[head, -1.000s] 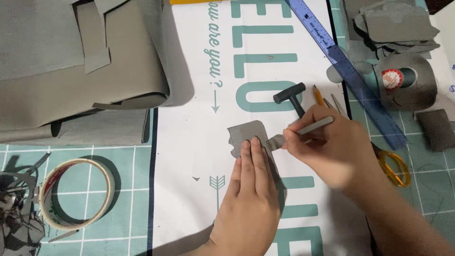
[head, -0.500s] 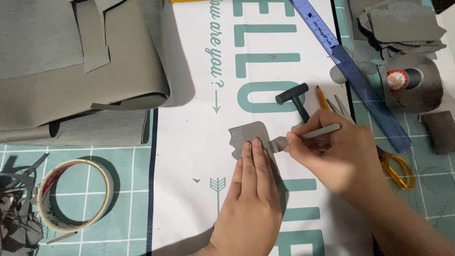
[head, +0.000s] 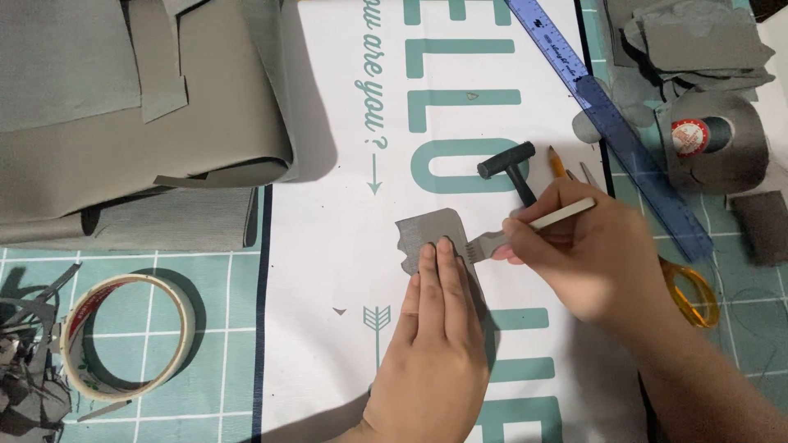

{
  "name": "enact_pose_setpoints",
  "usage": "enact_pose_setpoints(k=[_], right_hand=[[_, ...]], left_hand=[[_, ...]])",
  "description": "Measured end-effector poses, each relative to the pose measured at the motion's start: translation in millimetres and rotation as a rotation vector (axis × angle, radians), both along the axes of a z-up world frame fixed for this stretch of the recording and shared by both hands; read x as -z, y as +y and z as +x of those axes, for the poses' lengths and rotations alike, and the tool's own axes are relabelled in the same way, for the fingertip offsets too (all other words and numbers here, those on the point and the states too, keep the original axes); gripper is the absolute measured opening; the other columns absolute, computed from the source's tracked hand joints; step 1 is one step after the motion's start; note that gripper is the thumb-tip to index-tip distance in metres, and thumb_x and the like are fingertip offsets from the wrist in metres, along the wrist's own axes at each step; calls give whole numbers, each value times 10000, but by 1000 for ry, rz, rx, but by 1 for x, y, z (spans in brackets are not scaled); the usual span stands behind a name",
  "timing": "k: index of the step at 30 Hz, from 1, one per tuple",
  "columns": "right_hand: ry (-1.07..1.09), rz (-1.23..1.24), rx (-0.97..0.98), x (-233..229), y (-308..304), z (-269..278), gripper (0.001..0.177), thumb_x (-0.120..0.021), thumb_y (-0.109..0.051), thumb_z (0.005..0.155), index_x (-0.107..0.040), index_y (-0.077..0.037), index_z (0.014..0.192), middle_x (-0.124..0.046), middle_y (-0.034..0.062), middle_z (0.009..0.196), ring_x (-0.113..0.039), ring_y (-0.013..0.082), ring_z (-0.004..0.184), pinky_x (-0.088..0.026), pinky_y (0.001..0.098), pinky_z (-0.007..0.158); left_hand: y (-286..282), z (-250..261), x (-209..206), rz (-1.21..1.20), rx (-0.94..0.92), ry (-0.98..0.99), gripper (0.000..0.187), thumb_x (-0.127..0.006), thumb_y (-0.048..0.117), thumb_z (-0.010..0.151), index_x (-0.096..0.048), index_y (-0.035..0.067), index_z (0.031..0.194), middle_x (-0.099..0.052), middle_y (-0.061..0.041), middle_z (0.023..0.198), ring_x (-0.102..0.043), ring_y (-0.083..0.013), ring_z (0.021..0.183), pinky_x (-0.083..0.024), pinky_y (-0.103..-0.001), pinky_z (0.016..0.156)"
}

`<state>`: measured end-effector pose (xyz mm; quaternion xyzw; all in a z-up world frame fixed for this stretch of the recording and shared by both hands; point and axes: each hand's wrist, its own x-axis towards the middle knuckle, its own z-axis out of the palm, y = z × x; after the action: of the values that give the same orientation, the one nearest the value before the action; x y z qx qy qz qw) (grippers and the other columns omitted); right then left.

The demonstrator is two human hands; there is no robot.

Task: Punching stitching holes into a leather piece using a pricking iron and a mallet.

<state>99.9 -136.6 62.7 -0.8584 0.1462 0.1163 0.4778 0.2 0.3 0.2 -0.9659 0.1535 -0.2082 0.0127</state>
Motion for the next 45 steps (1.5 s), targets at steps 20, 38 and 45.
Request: enact_pose_setpoints(k=[20, 38, 45], right_hand=[[-216, -273, -158, 6, 1, -12, 92, -792, -166, 791, -700, -165, 791, -747, -48, 664, -649, 42, 589, -511, 181, 641], [-431, -403, -630, 29, -3, -13, 107, -657, -222, 898, -586, -145, 920, -738, 86, 789, -714, 319, 757, -490, 432, 671], [-744, -581, -609, 52, 0, -5, 133, -651, -222, 850, -645, -93, 817, -678, 152, 684, -726, 362, 735, -579, 453, 595]], left_hand=[[0, -1, 1, 51, -7, 3, 511, -316, 82, 1002, -501, -117, 1435, -495, -292, 1502, -522, -381, 1398, -484, -374, 1117], [44, 60, -37, -1006, 429, 207, 396, -450, 289, 1072, -520, -27, 1301, -603, -212, 1311, -578, -370, 1219, -457, -447, 1073], [28, 67, -25, -1289, 447, 199, 227, -764, 194, 914, -765, 166, 1139, -740, -33, 1186, -736, -236, 1114, -584, -366, 950]])
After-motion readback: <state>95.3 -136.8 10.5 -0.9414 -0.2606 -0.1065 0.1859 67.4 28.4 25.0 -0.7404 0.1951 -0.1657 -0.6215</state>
